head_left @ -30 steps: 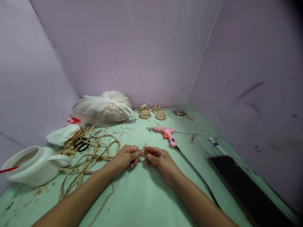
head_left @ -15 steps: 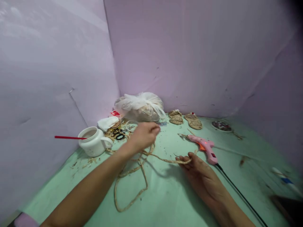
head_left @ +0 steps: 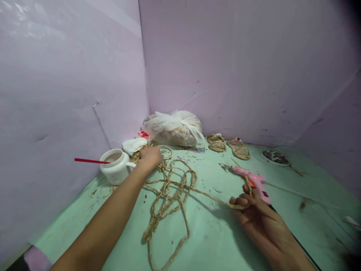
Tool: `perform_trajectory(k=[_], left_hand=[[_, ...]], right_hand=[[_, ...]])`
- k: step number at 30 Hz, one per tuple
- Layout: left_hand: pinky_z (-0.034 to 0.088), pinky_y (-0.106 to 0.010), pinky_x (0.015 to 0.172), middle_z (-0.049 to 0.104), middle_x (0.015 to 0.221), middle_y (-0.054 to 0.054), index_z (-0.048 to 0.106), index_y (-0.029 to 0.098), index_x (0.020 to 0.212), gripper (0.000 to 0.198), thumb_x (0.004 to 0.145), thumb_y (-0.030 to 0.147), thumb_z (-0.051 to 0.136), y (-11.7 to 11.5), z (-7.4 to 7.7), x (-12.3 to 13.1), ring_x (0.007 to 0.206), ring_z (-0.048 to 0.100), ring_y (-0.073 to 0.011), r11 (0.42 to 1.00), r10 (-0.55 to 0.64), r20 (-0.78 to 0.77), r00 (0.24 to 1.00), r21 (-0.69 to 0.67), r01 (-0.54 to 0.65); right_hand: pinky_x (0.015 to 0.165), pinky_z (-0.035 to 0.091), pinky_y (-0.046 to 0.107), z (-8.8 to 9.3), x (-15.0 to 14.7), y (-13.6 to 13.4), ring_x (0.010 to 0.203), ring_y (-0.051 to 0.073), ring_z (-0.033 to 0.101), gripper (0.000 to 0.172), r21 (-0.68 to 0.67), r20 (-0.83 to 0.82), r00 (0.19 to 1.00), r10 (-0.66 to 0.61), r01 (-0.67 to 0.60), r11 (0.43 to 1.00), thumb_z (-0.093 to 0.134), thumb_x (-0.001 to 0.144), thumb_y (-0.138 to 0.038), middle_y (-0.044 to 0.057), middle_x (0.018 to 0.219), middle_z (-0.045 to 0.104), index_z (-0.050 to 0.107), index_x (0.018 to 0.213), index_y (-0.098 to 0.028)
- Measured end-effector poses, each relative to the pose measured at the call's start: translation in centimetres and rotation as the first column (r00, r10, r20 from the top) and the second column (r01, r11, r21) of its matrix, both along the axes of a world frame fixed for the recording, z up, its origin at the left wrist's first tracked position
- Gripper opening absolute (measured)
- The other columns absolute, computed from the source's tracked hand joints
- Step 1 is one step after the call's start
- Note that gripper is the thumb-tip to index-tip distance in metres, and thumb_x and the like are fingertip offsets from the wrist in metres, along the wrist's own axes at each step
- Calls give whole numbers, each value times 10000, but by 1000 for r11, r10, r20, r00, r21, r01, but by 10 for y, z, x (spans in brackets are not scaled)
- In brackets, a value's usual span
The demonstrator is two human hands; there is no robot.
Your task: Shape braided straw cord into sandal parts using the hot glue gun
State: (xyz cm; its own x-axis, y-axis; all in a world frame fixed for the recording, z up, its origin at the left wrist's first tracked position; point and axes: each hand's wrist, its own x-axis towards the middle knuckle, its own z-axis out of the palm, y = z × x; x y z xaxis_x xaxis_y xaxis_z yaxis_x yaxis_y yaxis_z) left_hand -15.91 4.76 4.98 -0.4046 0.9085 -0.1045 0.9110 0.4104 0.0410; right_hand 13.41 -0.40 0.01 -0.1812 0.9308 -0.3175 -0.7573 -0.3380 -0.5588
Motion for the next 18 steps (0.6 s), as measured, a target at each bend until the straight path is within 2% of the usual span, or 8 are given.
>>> perform_trajectory(k=[3,6,8,11,14,18], left_hand=[[484,-389,790,541,1120,-80,513,154,1119,313,848,310,500,6,-4,11,950,554,-193,996,-94,71,993,17,93],[485,-386,789,539,1130,-77,521,154,1114,310,847,311,499,8,-2,9,950,552,-197,989,-141,79,987,63,136],[482,-389,794,536,1132,-80,516,157,1119,312,847,309,502,7,0,0,959,550,-196,993,-93,43,995,73,89],[481,-395,796,537,1123,-87,505,149,1128,325,845,308,507,3,0,-15,961,552,-196,999,31,-23,999,43,-30],[482,-395,793,538,1120,-90,506,142,1127,328,844,308,508,1,-7,-21,955,553,-196,994,105,-76,992,2,-105],[481,-399,796,538,1123,-92,505,138,1127,330,845,309,506,3,-17,-20,957,552,-197,988,145,-145,979,-22,-150]], right_hand=[[631,565,231,-2,-1,1,464,52,515,338,-13,18,1000,20,-20,1000,829,474,-224,-64,507,524,676,764,-144],[649,554,213,-4,-5,-2,561,84,559,456,-5,52,996,69,-69,998,835,447,-220,-28,606,580,686,873,-151],[663,547,209,-5,-8,-4,615,102,574,523,29,80,990,114,-116,993,831,459,-227,-6,659,603,677,954,-155],[698,539,227,-5,-9,-7,623,107,572,536,84,102,981,163,-172,981,820,501,-250,2,653,605,667,1004,-150],[702,536,241,-4,-10,-9,619,110,578,504,101,96,979,180,-189,977,804,539,-260,-3,626,600,665,1011,-149],[679,535,243,-4,-10,-9,600,111,582,456,84,73,981,177,-183,979,810,527,-239,-5,621,607,679,954,-144]])
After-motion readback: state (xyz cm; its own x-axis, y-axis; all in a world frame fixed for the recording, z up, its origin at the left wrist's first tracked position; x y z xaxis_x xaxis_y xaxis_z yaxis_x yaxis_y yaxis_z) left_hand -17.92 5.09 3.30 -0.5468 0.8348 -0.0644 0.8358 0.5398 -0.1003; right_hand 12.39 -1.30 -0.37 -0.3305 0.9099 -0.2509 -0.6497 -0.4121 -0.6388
